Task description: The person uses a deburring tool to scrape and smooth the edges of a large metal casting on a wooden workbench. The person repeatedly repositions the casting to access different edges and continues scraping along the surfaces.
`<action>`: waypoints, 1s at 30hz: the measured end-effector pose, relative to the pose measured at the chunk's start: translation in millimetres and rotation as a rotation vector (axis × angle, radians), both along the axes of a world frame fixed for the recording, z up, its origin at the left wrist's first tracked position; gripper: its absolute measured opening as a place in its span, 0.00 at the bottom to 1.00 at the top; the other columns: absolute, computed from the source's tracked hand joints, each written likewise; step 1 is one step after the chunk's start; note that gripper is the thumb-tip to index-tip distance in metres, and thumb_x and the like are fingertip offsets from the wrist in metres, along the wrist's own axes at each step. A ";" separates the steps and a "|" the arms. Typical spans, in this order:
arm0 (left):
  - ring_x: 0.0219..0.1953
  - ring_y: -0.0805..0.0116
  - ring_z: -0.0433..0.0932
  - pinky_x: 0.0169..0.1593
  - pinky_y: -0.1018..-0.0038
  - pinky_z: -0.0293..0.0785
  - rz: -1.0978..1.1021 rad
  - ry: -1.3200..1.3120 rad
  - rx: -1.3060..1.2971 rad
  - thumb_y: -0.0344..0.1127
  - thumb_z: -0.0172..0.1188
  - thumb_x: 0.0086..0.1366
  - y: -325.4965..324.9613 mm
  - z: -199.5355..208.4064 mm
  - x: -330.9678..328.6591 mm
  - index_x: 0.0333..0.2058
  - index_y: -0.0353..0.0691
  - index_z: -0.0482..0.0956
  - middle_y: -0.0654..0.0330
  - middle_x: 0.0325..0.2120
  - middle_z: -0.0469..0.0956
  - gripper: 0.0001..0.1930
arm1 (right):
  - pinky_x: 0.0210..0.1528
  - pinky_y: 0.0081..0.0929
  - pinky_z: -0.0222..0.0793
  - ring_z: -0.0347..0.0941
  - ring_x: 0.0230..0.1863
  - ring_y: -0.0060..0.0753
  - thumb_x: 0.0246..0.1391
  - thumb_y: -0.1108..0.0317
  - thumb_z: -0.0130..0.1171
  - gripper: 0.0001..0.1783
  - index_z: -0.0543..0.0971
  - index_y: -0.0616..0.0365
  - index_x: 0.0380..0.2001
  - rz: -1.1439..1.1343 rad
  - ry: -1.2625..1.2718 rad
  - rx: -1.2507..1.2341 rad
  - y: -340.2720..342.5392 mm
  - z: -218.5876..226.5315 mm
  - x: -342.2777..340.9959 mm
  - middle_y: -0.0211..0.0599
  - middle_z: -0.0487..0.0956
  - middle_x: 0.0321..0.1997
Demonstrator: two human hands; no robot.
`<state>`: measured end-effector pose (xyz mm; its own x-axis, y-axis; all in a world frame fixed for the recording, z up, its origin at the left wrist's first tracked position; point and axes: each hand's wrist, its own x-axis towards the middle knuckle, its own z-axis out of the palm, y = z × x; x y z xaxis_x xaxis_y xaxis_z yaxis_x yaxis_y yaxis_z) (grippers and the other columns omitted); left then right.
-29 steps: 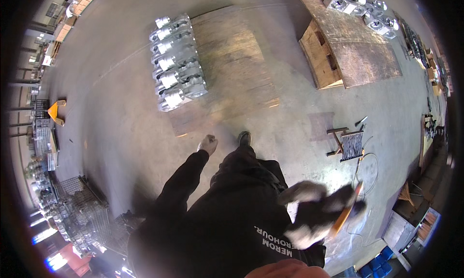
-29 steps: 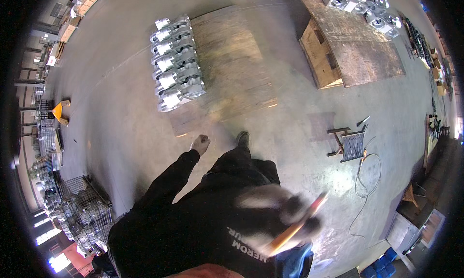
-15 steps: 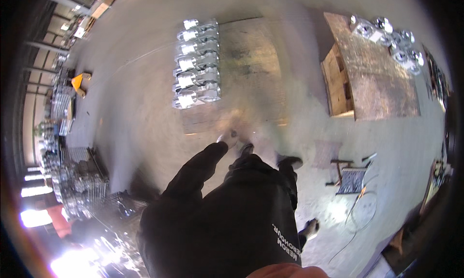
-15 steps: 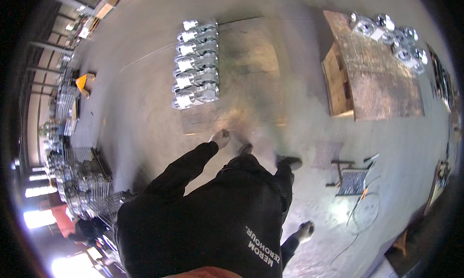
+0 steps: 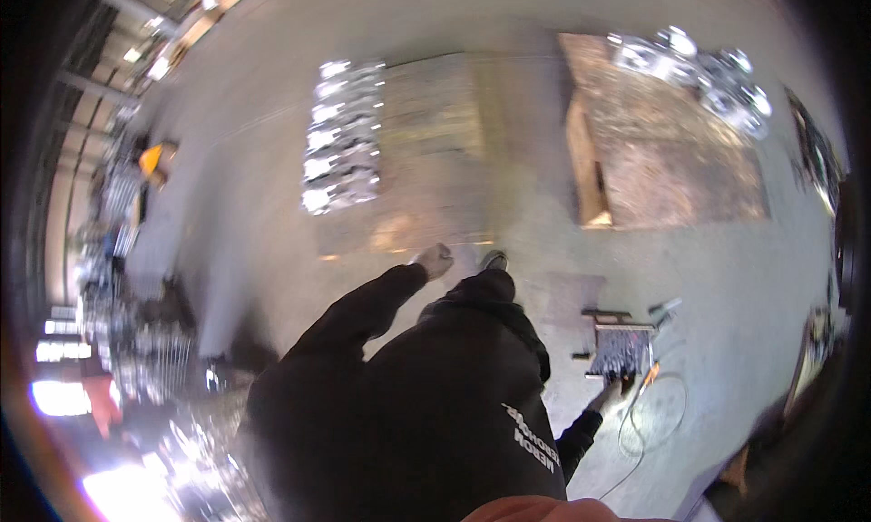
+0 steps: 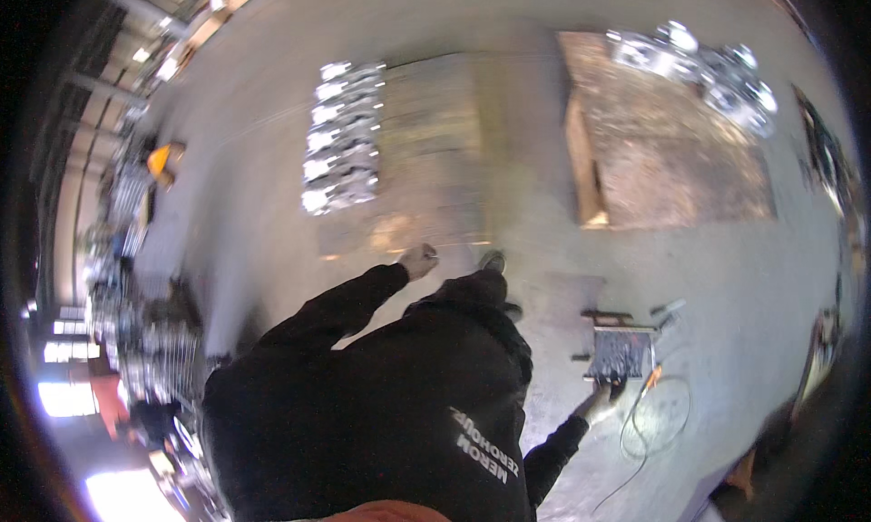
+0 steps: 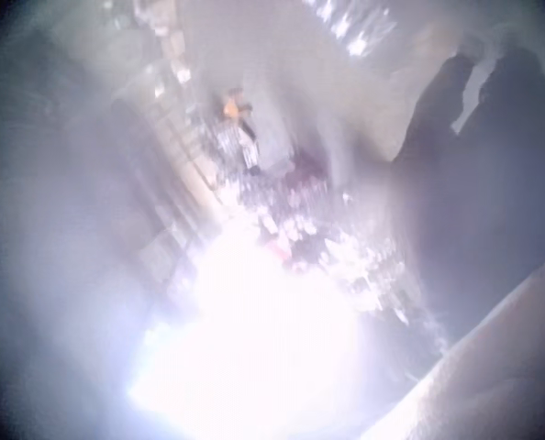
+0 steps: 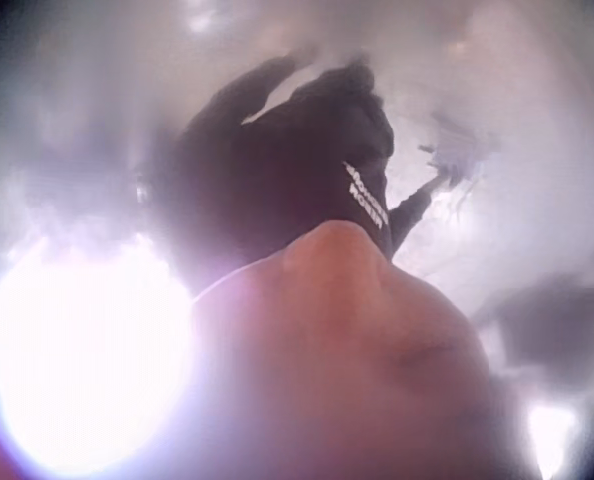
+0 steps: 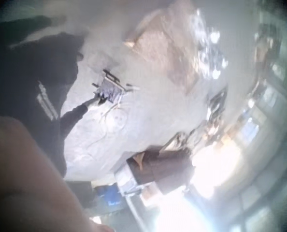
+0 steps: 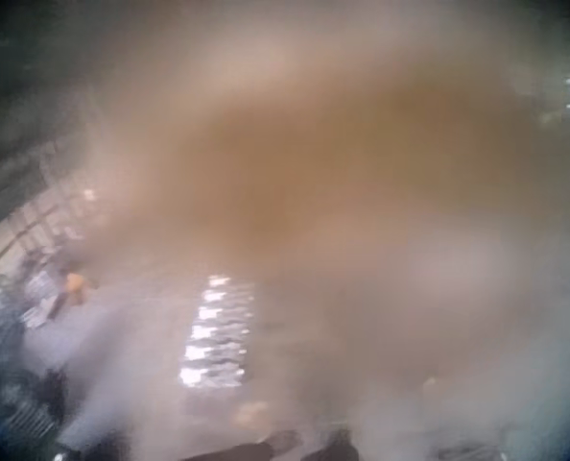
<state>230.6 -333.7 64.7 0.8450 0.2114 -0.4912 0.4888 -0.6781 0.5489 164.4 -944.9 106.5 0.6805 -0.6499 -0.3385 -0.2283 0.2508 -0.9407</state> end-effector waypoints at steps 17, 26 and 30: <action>0.47 0.44 0.86 0.54 0.53 0.80 -0.286 0.398 0.057 0.51 0.65 0.65 -127.2 -84.8 265.8 0.53 0.37 0.79 0.41 0.44 0.86 0.26 | 0.52 0.27 0.79 0.83 0.46 0.28 0.74 0.70 0.54 0.22 0.75 0.64 0.67 -0.080 0.025 -0.309 -18.0 194.7 241.4 0.44 0.86 0.55; 0.37 0.66 0.80 0.44 0.67 0.78 -0.051 -0.122 -0.425 0.45 0.64 0.72 -270.2 -106.2 491.7 0.46 0.34 0.81 0.59 0.36 0.84 0.18 | 0.57 0.42 0.80 0.81 0.57 0.48 0.69 0.84 0.50 0.41 0.51 0.58 0.81 0.383 -0.698 -0.377 0.7 368.1 454.1 0.60 0.68 0.75; 0.34 0.72 0.76 0.43 0.68 0.75 0.064 -0.033 -0.505 0.41 0.66 0.71 -298.7 -83.2 506.0 0.40 0.36 0.80 0.63 0.28 0.78 0.13 | 0.49 0.45 0.84 0.83 0.50 0.52 0.66 0.81 0.56 0.44 0.48 0.54 0.79 0.588 -1.025 -0.319 1.2 387.2 504.8 0.60 0.68 0.73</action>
